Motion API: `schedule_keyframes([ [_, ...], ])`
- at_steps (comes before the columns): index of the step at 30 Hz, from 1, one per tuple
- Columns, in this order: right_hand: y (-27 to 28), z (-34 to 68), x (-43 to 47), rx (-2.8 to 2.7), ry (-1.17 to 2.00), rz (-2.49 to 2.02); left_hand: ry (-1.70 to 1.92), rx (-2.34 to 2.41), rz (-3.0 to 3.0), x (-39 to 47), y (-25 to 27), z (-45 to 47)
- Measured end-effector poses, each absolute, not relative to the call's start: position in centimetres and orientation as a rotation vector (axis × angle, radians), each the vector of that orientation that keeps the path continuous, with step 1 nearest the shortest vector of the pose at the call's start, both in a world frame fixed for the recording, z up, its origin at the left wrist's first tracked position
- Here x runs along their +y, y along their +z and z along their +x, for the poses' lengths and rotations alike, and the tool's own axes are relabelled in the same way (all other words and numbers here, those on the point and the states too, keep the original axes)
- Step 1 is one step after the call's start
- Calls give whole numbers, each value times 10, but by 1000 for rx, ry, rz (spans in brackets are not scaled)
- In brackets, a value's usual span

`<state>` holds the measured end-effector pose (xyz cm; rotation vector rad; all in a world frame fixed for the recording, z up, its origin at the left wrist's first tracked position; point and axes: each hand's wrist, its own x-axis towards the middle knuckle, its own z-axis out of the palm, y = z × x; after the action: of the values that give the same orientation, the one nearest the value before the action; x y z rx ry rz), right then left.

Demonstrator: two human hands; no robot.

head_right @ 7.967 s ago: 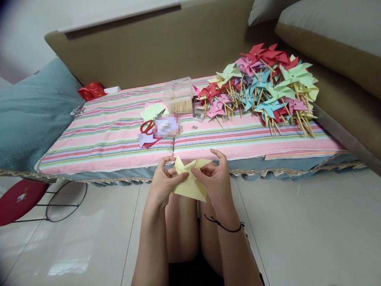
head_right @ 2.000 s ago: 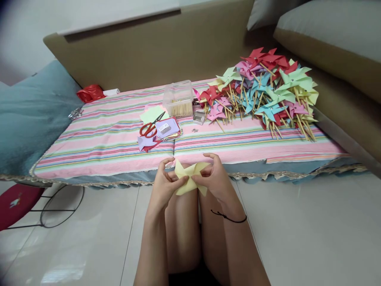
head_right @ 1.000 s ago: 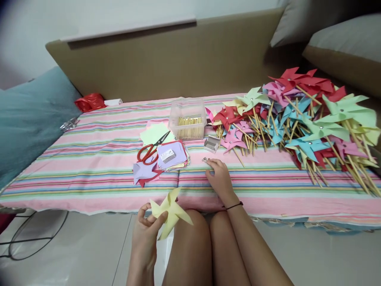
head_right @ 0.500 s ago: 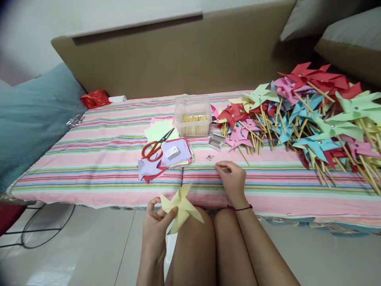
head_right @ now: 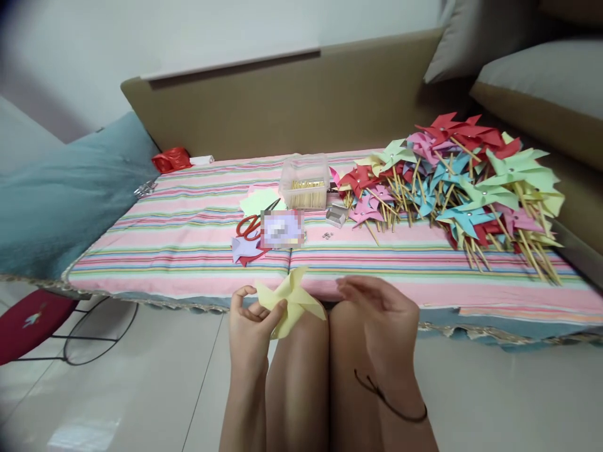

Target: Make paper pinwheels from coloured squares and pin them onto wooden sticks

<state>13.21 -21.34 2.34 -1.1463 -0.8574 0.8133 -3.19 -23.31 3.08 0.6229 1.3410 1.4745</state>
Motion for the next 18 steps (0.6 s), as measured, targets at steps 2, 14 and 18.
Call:
schedule_keyframes([
  [2, 38, 124, -239, -1015, 855, -1055, 1484, 1308, 654, -240, 38, -27],
  [14, 53, 113, -278, -1259, 724, -1113, 1443, 1062, 808, -270, 70, -14],
  [18, 57, 112, -281, -1210, 734, -1052, 1447, 1029, 817, -273, 74, -12],
])
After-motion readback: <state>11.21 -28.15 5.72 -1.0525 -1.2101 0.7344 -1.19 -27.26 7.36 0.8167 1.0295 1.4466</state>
